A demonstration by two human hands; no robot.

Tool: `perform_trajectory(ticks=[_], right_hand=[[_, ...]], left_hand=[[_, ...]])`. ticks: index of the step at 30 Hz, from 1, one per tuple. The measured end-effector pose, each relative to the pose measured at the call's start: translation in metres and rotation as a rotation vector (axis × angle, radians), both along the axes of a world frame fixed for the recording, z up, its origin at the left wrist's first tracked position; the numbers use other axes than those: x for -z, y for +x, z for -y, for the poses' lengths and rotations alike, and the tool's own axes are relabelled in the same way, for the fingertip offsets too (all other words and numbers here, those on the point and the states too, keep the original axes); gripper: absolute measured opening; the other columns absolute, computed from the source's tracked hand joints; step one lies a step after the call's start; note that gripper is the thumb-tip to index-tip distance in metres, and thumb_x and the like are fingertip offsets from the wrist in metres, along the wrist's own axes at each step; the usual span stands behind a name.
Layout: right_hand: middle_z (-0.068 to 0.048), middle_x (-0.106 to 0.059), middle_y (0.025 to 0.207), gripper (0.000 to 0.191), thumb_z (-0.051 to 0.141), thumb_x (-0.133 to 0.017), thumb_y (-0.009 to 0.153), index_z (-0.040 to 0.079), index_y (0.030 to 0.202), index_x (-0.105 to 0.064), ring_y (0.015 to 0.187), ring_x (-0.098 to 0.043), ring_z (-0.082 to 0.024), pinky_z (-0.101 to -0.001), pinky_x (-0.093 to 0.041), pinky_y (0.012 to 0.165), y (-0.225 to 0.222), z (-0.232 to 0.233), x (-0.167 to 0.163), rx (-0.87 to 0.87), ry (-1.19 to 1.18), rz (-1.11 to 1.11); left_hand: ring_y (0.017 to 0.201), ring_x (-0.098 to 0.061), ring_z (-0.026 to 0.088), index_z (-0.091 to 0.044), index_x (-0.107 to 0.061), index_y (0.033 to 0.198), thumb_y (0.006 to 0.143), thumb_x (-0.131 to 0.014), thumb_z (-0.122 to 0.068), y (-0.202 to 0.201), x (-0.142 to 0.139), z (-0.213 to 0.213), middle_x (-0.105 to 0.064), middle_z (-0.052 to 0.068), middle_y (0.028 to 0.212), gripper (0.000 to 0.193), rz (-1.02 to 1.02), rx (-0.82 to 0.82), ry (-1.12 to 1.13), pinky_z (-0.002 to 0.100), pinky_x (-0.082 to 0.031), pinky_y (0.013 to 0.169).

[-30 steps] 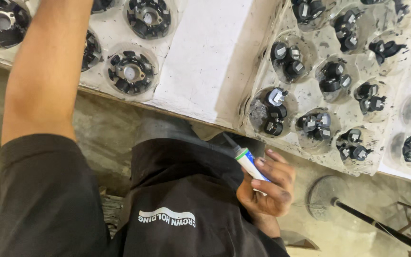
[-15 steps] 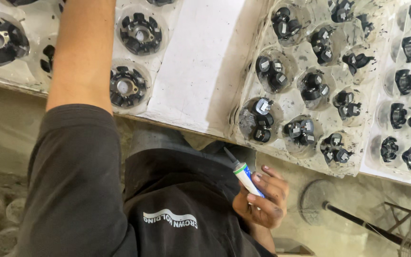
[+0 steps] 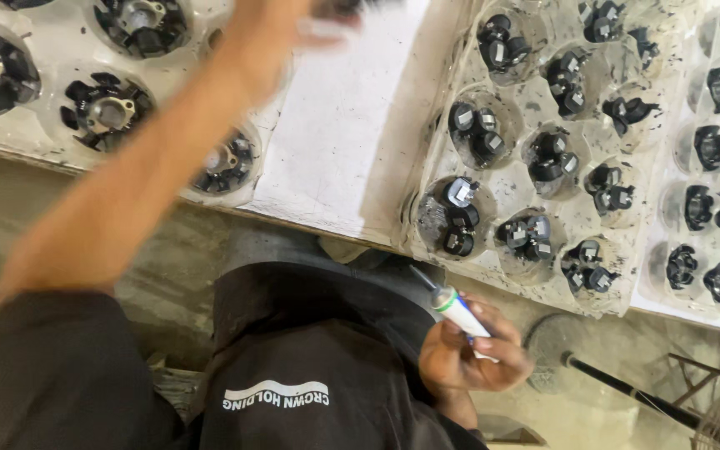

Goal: The person holds a small black motor rotor component in one hand and a tube of adhesive in the other, squeezing adhesive onto the component's surfaces. They place finished components into molded trays, pick up new ones, and at one point wipe the adhesive tube with a cloth before continuing to apply adhesive to more parts.

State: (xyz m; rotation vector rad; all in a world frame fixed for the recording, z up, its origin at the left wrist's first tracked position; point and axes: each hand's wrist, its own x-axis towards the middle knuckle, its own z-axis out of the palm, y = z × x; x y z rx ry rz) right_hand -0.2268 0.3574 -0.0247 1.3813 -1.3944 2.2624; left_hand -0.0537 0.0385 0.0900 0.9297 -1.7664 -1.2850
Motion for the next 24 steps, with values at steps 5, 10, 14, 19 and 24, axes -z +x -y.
perform_trajectory(ticks=[5,10,14,19,24], right_hand=[[-0.011,-0.064,0.107,0.04,0.004,-0.08,0.096,0.011,0.111,-0.044,0.095,-0.07,-0.025,-0.0392,-0.065,0.083,-0.003,0.007,-0.009,-0.063,-0.058,0.107],[-0.014,-0.063,0.107,0.039,0.004,-0.078,0.092,0.011,0.106,-0.042,0.086,-0.067,-0.03,-0.0435,-0.063,0.076,0.001,0.016,-0.015,0.088,-0.103,-0.176],[-0.014,-0.062,0.098,0.034,0.005,-0.074,0.093,0.01,0.102,-0.042,0.087,-0.069,-0.031,-0.0444,-0.064,0.072,0.002,0.006,-0.024,0.132,0.035,-0.36],[-0.013,-0.064,0.09,0.032,0.005,-0.075,0.09,0.01,0.099,-0.045,0.087,-0.066,-0.034,-0.0446,-0.062,0.072,0.002,-0.002,-0.033,0.164,0.139,-0.428],[-0.011,-0.064,0.092,0.033,0.002,-0.076,0.09,0.01,0.099,-0.045,0.089,-0.069,-0.032,-0.0412,-0.068,0.076,0.006,-0.009,-0.04,0.115,0.153,-0.383]], left_hand=[[0.131,-0.058,0.036,-0.014,-0.042,0.139,0.084,-0.078,-0.015,-0.016,0.034,-0.114,-0.058,0.02,0.135,0.066,-1.051,0.226,0.162,0.054,-0.047,0.125],[0.138,-0.051,0.035,-0.002,-0.043,0.148,0.081,-0.072,-0.016,-0.035,0.064,-0.153,-0.049,0.023,0.154,0.074,-1.415,0.255,0.676,0.047,-0.04,0.123],[0.125,-0.055,0.027,-0.003,-0.049,0.14,0.092,-0.07,-0.017,-0.039,0.057,-0.169,-0.052,0.017,0.137,0.055,-1.24,0.317,0.449,0.038,-0.043,0.113],[0.119,-0.058,0.02,0.002,-0.055,0.132,0.105,-0.064,-0.018,-0.032,0.056,-0.191,-0.06,0.019,0.13,0.035,-0.954,0.329,0.236,0.032,-0.046,0.111],[0.118,-0.058,0.019,0.005,-0.058,0.128,0.103,-0.062,-0.016,-0.029,0.049,-0.201,-0.062,0.021,0.131,0.033,-0.821,0.268,0.13,0.029,-0.045,0.108]])
